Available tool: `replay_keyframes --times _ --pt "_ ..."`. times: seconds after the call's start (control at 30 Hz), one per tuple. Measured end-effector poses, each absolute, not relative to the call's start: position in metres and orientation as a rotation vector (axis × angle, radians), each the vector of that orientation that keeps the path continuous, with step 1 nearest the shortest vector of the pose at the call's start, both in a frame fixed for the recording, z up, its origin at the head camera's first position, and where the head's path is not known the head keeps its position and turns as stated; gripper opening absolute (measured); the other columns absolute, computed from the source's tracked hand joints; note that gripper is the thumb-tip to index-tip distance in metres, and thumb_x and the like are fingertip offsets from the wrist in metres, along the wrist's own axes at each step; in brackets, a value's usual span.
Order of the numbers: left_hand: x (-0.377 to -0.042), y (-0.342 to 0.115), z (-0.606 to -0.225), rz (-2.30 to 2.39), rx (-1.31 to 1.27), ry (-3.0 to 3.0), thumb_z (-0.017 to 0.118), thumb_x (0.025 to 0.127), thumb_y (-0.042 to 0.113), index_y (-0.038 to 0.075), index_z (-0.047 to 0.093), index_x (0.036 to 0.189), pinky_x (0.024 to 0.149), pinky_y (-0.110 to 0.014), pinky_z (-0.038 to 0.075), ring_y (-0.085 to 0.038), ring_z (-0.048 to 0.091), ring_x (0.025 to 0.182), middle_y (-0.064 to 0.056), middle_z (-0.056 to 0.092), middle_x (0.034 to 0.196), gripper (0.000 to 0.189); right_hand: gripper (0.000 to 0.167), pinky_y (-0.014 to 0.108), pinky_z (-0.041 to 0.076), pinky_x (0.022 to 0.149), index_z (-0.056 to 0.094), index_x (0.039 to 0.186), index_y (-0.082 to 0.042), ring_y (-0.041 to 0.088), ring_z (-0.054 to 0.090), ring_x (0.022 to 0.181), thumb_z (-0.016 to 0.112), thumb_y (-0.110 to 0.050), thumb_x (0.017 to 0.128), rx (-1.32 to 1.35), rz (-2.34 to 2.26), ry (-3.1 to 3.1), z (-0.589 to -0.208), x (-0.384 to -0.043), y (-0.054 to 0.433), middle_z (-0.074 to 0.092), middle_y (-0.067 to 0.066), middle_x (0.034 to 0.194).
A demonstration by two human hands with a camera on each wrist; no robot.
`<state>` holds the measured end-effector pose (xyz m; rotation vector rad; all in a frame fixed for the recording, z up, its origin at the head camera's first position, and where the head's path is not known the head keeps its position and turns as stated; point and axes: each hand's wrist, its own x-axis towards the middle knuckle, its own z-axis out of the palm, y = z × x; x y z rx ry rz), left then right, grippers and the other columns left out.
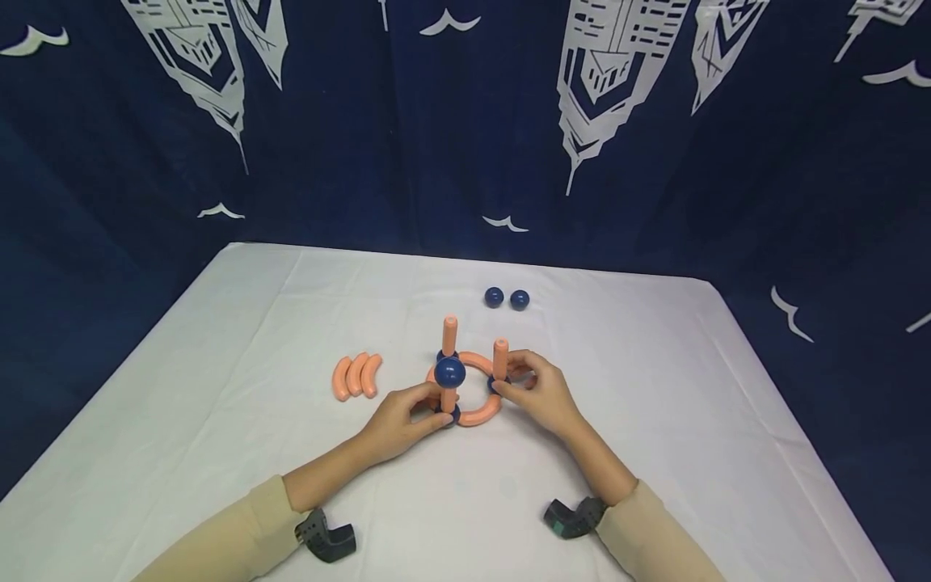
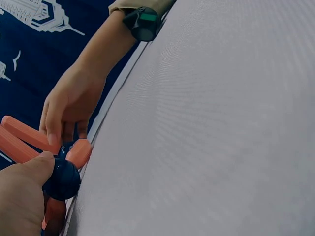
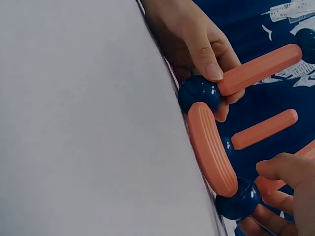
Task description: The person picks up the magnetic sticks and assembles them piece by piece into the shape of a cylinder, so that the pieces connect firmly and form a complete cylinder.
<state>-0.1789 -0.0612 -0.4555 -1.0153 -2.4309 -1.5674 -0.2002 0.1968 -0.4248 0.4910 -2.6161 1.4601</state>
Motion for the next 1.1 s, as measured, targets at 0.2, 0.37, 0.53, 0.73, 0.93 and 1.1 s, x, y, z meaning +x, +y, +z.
replay_keyframes --times 0.2,0.37,0.53,0.73,0.93,1.1 --pt "-0.179 -0.06 -0.455 -1.58 -1.026 -2.419 0.071 0.09 0.016 0.004 0.064 0.12 0.088 -0.028 0.05 -0.011 0.064 0.094 -0.006 0.069 0.111 0.033 0.02 0.034 0.048 0.075 0.068 0.101 0.006 0.02 0.061 0.088 0.074 -0.002 0.084 0.487 1.45 -2.631 -0.402 -0.192 0.182 0.067 0.014 0.097" --pt "-0.18 -0.06 -0.457 -1.562 -1.009 -2.424 0.072 0.09 0.015 0.005 0.064 0.121 0.087 -0.028 0.05 -0.01 0.064 0.094 -0.005 0.069 0.11 0.033 0.014 0.03 0.049 0.073 0.068 0.094 0.007 0.017 0.059 0.084 0.074 0.001 0.083 0.492 1.434 -2.642 -0.396 -0.19 0.178 0.066 0.013 0.092" --pt "-0.179 -0.061 -0.457 -1.497 -0.975 -2.399 0.073 0.089 0.016 0.005 0.064 0.12 0.085 -0.03 0.05 -0.014 0.063 0.093 -0.005 0.068 0.108 0.034 0.015 0.029 0.049 0.072 0.07 0.095 0.004 0.021 0.06 0.085 0.076 -0.002 0.082 0.506 1.441 -2.624 -0.417 -0.202 0.187 0.067 0.011 0.093" --pt "-0.179 -0.061 -0.457 -1.438 -0.891 -2.376 0.074 0.088 0.016 0.006 0.065 0.117 0.083 -0.032 0.05 -0.018 0.06 0.096 -0.004 0.067 0.105 0.031 0.015 0.026 0.049 0.07 0.071 0.094 -0.003 0.015 0.059 0.083 0.078 -0.008 0.082 0.533 1.461 -2.611 -0.43 -0.208 0.196 0.067 0.004 0.092" --pt "-0.181 -0.062 -0.456 -1.392 -0.846 -2.402 0.072 0.089 0.016 0.005 0.065 0.118 0.083 -0.032 0.05 -0.018 0.061 0.096 -0.004 0.068 0.104 0.031 0.012 0.026 0.048 0.069 0.071 0.091 -0.008 0.014 0.058 0.081 0.079 -0.01 0.082 0.574 1.473 -2.604 -0.429 -0.205 0.198 0.065 0.0 0.088" --pt "-0.185 -0.063 -0.453 -1.322 -0.795 -2.437 0.073 0.088 0.016 0.003 0.065 0.117 0.089 -0.037 0.049 -0.023 0.06 0.105 -0.008 0.067 0.114 0.032 0.014 0.027 0.048 0.071 0.072 0.094 -0.006 0.015 0.059 0.084 0.078 -0.01 0.082 0.59 1.469 -2.601 -0.429 -0.204 0.199 0.067 0.0 0.092"
